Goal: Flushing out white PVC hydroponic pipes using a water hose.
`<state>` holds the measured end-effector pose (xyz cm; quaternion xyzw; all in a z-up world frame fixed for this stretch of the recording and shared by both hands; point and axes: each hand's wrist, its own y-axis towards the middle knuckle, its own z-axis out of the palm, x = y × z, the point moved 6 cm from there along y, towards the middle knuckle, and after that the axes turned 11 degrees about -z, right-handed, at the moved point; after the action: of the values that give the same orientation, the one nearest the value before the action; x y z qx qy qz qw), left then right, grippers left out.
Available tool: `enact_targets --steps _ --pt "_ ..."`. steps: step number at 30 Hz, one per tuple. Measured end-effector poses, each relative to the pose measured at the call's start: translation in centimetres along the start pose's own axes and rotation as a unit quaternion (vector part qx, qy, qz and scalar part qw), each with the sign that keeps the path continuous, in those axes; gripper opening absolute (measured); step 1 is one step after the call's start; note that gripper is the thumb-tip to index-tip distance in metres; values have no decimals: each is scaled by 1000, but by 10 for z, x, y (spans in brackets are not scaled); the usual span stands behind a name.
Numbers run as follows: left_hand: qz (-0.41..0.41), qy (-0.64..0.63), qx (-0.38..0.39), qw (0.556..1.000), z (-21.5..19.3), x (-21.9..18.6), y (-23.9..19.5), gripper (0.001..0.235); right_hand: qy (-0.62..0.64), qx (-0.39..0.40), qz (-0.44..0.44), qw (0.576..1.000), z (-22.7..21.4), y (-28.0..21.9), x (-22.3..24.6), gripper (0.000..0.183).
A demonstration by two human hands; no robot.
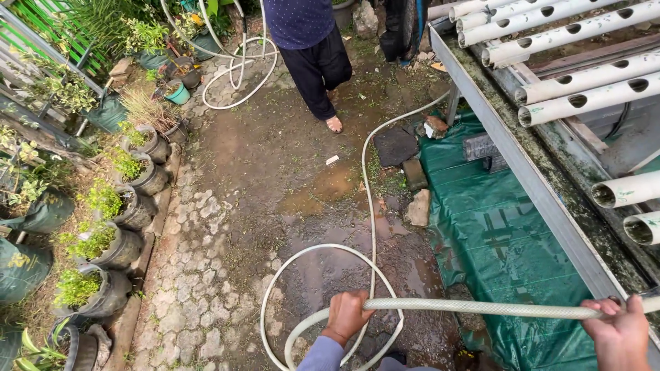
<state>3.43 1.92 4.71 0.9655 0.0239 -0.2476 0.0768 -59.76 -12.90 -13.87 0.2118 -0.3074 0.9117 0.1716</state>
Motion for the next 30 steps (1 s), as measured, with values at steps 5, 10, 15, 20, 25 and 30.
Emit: enact_targets --steps 5,10,15,20,25,30 --pt "-57 -5 60 997 -9 -36 21 37 3 1 2 1000 36 -56 -61 43" --pt "-25 44 199 979 58 -78 17 50 -72 8 36 997 68 -124 -122 40" --pt "27 66 203 977 58 -46 -1 54 -148 -67 114 980 65 -154 -129 41" --pt "-3 77 173 982 39 9 -8 38 -84 -79 4 993 52 -79 -36 44" --pt "-65 53 170 982 54 47 5 28 -35 -66 -65 995 55 -107 -55 43" --pt "-64 70 209 973 99 8 34 37 0 -76 -11 997 89 -178 -133 38"
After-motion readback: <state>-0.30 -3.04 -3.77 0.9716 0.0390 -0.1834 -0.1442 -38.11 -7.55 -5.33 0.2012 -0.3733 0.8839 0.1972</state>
